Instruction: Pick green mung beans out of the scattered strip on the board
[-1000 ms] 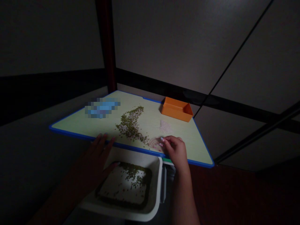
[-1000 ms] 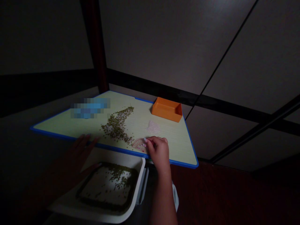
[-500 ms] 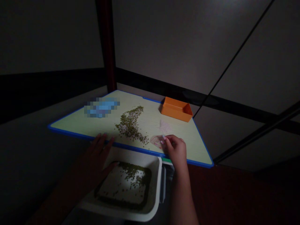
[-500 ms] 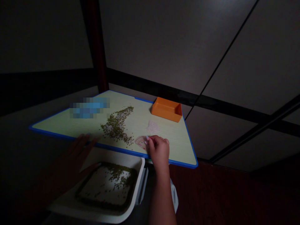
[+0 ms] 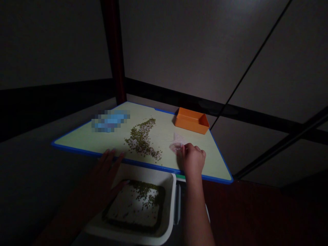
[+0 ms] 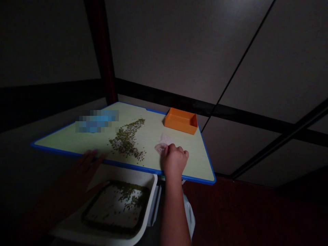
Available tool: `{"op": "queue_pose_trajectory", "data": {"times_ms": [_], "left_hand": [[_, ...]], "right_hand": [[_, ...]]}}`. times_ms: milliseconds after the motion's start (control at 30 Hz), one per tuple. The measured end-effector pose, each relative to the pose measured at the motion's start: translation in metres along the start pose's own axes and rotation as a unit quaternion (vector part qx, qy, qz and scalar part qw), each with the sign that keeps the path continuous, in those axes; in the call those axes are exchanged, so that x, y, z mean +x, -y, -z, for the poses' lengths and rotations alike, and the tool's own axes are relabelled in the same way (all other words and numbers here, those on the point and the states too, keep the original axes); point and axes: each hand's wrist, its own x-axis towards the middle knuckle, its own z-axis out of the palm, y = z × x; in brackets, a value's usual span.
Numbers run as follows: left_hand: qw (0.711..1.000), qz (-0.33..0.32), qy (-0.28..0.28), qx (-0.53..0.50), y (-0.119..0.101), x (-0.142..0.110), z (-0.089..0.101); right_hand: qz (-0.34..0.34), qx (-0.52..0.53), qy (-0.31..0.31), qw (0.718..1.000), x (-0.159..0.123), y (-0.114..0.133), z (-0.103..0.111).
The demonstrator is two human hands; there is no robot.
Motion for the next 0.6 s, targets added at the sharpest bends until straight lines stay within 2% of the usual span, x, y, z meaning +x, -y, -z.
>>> {"op": "queue_pose_trajectory", "data": {"times_ms": [133, 333, 400, 600], "left_hand": [[1.0, 0.012, 0.001, 0.015, -0.002, 0.001, -0.002], [1.0, 0.008, -0.013, 0.013, -0.004, 0.001, -0.003], [1.0, 0.0, -0.014, 0.013, -0.003, 0.0, -0.003], [1.0, 0.001, -0.023, 0.018, -0.002, -0.001, -0.007]], "right_hand": [[-0.026, 0.029, -0.018, 0.999, 0.003, -0.008, -0.003], [0.03, 0.188, 0.004, 0.982, 0.003, -0.009, -0.008], [0.038, 0.177, 0.017, 0.983, 0.003, -0.004, -0.007], [0.012, 0.029, 0.023, 0.999, 0.007, 0.008, -0.002]]}}
